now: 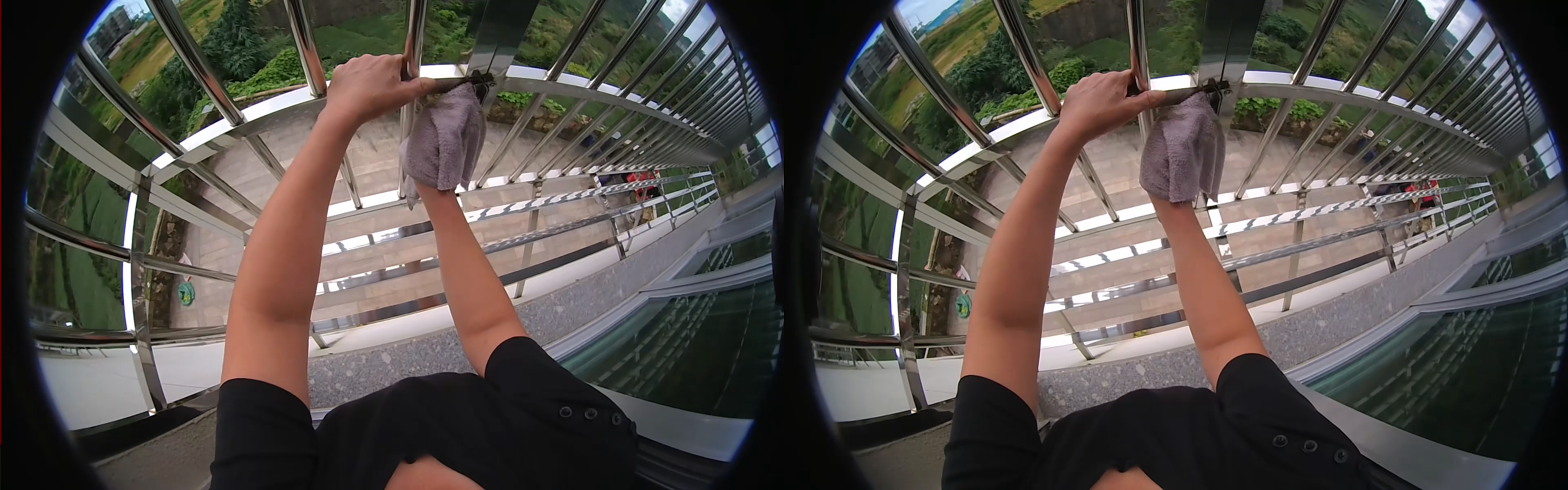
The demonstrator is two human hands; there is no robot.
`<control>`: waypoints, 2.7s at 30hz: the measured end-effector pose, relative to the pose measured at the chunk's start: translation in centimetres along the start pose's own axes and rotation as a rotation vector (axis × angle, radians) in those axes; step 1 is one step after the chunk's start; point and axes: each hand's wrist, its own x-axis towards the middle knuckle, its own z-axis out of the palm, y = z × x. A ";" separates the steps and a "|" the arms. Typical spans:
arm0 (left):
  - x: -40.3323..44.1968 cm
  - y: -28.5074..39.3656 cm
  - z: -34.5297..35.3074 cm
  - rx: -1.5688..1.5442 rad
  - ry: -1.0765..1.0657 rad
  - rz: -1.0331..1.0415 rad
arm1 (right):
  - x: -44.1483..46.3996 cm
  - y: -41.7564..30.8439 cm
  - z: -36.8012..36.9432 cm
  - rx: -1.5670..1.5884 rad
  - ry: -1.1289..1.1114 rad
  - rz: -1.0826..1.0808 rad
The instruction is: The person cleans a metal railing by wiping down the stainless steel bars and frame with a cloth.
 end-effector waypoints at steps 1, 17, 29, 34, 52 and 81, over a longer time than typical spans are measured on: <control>-0.1 0.1 -0.3 0.005 -0.031 -0.003 | -0.1 0.1 0.0 -0.040 0.001 -0.014; -0.1 0.1 -0.1 0.038 -0.021 0.003 | -0.2 0.8 0.9 -0.169 0.085 -0.075; 0.1 -0.1 0.1 0.035 -0.051 -0.016 | -1.8 3.0 3.0 -0.242 0.053 -0.013; 0.0 0.2 -0.2 0.005 -0.027 -0.038 | -2.3 -0.4 -2.0 -0.117 -0.126 0.167; -0.3 -0.3 1.0 -0.162 0.142 -0.008 | 3.2 12.6 -2.7 0.054 0.178 -0.128; -32.4 1.7 15.8 -0.949 0.122 -0.819 | -13.2 2.4 -5.4 1.284 -0.402 0.467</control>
